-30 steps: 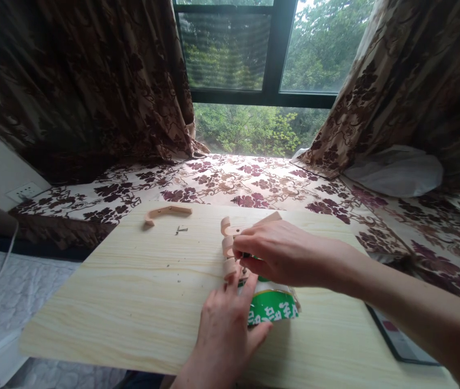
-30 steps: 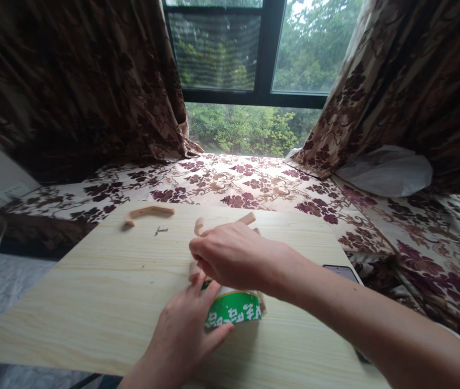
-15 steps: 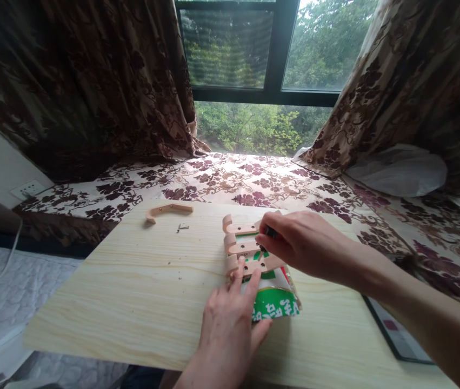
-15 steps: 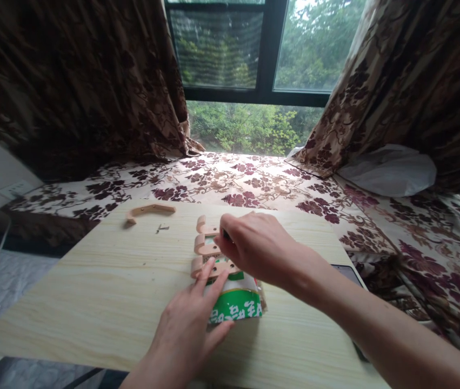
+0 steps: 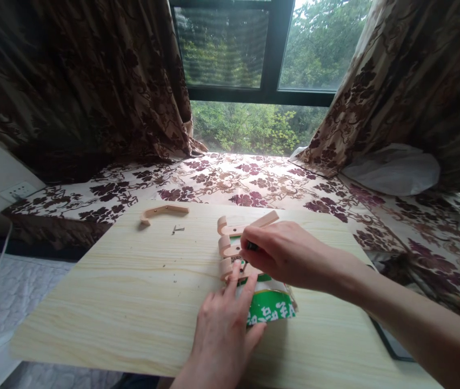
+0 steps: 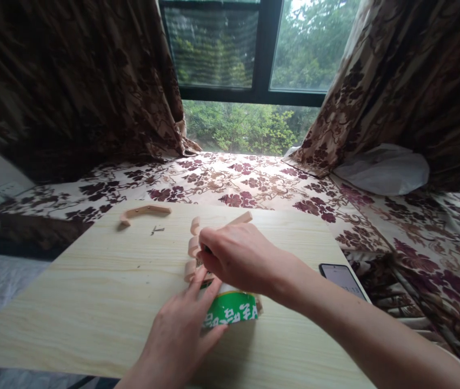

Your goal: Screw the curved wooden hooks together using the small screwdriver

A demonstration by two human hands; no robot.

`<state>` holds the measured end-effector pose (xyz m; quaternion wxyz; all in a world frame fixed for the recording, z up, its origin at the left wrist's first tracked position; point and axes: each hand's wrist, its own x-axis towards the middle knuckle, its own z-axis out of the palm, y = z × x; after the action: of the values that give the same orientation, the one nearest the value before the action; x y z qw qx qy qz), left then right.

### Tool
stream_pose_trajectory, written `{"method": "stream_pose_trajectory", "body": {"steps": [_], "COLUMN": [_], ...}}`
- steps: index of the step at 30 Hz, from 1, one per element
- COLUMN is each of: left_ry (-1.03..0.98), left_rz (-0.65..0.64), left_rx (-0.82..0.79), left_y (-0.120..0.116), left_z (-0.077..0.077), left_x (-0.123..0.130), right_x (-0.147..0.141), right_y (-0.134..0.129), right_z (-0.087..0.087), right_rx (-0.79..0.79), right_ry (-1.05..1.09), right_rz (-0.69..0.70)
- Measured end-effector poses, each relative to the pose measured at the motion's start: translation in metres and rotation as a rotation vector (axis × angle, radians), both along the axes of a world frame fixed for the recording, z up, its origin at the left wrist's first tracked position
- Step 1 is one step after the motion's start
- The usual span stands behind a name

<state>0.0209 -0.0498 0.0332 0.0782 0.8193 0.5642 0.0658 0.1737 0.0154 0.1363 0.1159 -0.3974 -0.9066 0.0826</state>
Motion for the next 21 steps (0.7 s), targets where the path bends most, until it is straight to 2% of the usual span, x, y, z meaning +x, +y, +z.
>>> {"method": "stream_pose_trajectory", "body": {"steps": [21], "left_ry": [-0.061], "left_rz": [-0.015], "left_rx": [-0.004], "left_y": [-0.0005], "left_z": [-0.0059], "left_x": [-0.0029], "right_x": [-0.0049], "right_y": [0.0028], "right_z": [0.0038], "right_rx": [-0.035], "right_ry": [-0.057], "right_rz": [0.139]}}
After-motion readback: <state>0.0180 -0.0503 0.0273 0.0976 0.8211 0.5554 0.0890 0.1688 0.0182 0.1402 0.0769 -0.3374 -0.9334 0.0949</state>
